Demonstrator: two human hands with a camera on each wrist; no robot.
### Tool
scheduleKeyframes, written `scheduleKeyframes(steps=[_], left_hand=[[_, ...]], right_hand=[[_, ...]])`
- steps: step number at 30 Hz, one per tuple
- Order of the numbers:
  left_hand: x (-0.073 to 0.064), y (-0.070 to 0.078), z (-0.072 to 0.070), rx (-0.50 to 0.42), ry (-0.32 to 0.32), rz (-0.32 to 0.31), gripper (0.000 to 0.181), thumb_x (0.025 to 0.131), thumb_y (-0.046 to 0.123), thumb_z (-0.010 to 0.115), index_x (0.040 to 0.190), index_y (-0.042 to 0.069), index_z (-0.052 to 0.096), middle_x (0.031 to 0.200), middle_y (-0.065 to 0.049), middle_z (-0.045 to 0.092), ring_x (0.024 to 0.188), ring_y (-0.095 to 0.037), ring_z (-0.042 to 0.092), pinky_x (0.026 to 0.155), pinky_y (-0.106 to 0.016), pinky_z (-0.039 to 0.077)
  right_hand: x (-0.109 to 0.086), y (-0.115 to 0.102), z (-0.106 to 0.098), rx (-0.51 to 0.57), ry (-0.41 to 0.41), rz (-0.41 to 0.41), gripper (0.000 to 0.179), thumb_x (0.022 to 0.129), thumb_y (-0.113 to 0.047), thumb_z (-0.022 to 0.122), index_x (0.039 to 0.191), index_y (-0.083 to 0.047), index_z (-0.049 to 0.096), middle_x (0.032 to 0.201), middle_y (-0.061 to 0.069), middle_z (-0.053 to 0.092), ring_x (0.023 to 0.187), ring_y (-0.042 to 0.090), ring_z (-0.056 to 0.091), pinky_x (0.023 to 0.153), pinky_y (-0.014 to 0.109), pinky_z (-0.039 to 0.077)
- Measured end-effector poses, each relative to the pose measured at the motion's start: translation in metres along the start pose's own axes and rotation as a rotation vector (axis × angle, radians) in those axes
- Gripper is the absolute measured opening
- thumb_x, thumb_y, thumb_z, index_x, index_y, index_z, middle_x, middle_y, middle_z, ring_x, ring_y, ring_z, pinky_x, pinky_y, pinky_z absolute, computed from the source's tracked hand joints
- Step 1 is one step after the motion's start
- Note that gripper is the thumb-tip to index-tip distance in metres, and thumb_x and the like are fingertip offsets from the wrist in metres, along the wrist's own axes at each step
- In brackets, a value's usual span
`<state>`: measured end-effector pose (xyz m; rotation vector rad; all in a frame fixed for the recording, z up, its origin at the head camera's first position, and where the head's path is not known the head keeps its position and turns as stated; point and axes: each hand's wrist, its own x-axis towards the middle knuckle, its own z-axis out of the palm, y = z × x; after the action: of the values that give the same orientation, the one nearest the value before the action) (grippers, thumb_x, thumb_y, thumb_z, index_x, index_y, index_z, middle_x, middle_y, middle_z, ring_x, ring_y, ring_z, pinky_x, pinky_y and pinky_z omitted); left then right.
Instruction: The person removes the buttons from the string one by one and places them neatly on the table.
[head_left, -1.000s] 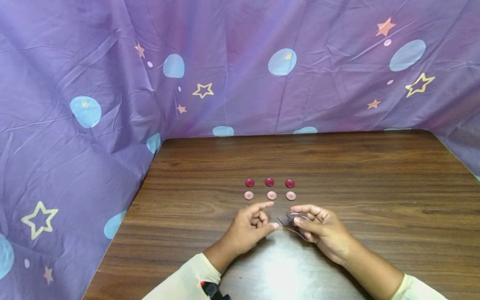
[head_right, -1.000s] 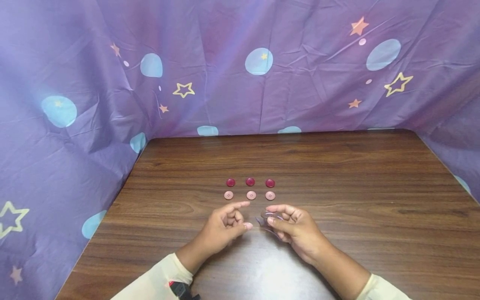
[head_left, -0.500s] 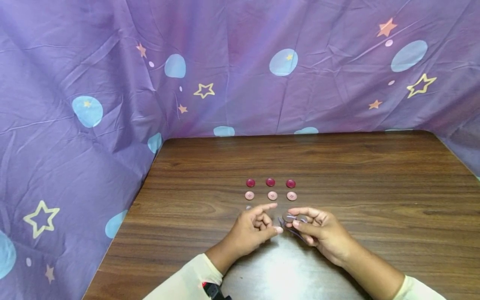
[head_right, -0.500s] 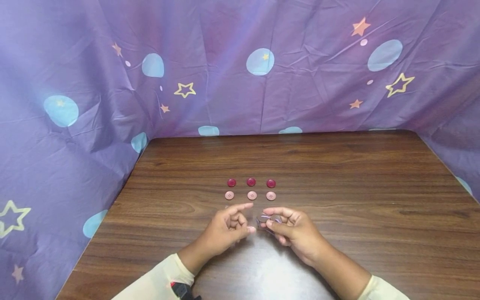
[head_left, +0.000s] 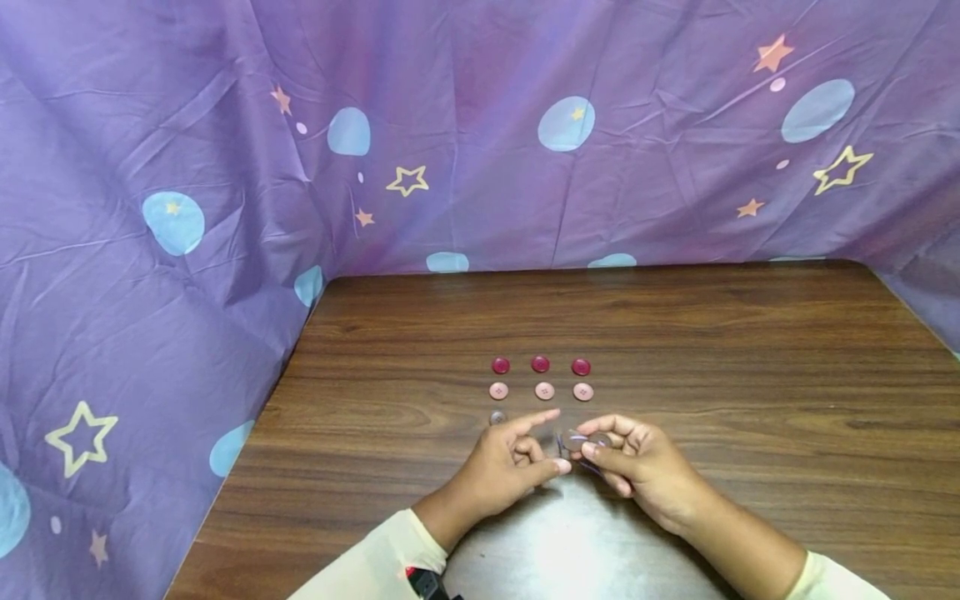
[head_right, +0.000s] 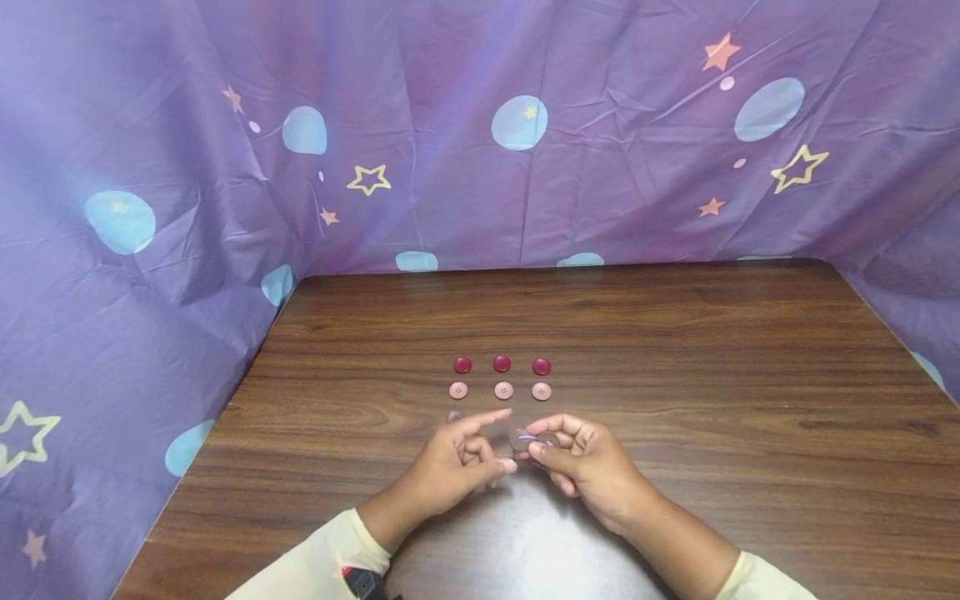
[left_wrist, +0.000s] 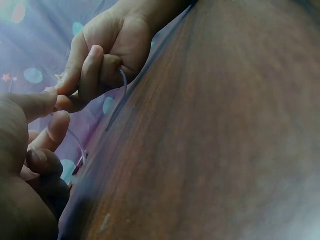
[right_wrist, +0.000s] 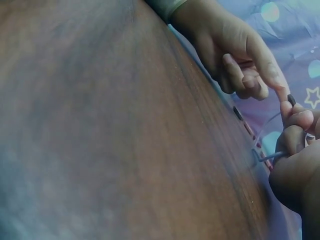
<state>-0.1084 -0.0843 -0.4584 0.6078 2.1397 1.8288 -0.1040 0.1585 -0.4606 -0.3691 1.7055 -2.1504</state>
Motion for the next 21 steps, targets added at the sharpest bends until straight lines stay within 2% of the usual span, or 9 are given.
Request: scheduleKeyframes(steps=[5,8,16,21], left_hand=[[0.0001,-0.0010,-0.0005,0.005,-0.008,-0.002,0.069,0.095,0.007,0.083,0.157,0.001,0.055,0.074,-0.033,0.069,0.056,-0.004,0.059,0.049,-0.015,0.038],[-0.0001,-0.0007,-0.0005,0.007,-0.011,0.007,0.068,0.094,0.007,0.084,0.156,0.001,0.055,0.072,-0.032,0.069,0.057,-0.005,0.060,0.049,-0.015,0.038],[0.0005,0.0002,-0.0004,0.015,-0.013,0.029,0.065,0.094,0.006,0.084,0.153,-0.003,0.058,0.073,-0.033,0.070,0.054,0.001,0.056,0.049,-0.014,0.037],[0.0008,-0.0007,0.0014,0.021,-0.019,0.037,0.063,0.094,0.006,0.084,0.151,-0.004,0.060,0.075,-0.032,0.071,0.053,0.004,0.052,0.050,-0.014,0.037]], right_hand=[[-0.0006,0.0002,0.0020,-0.023,0.013,0.023,0.027,0.102,0.001,0.068,0.114,-0.022,0.075,0.080,-0.011,0.073,0.051,-0.004,0.050,0.052,0.014,0.041],[-0.0011,0.0003,0.0023,-0.028,0.015,0.015,0.027,0.102,0.001,0.068,0.114,-0.022,0.075,0.079,-0.011,0.073,0.050,-0.004,0.050,0.051,0.015,0.040],[-0.0004,0.0004,0.0049,-0.050,0.015,-0.014,0.025,0.101,0.003,0.068,0.113,-0.018,0.074,0.084,-0.009,0.076,0.050,-0.004,0.049,0.045,0.021,0.032],[-0.0005,0.0002,0.0068,-0.075,0.018,-0.003,0.023,0.101,0.001,0.070,0.112,-0.019,0.074,0.079,-0.009,0.074,0.050,-0.003,0.049,0.049,0.017,0.038]])
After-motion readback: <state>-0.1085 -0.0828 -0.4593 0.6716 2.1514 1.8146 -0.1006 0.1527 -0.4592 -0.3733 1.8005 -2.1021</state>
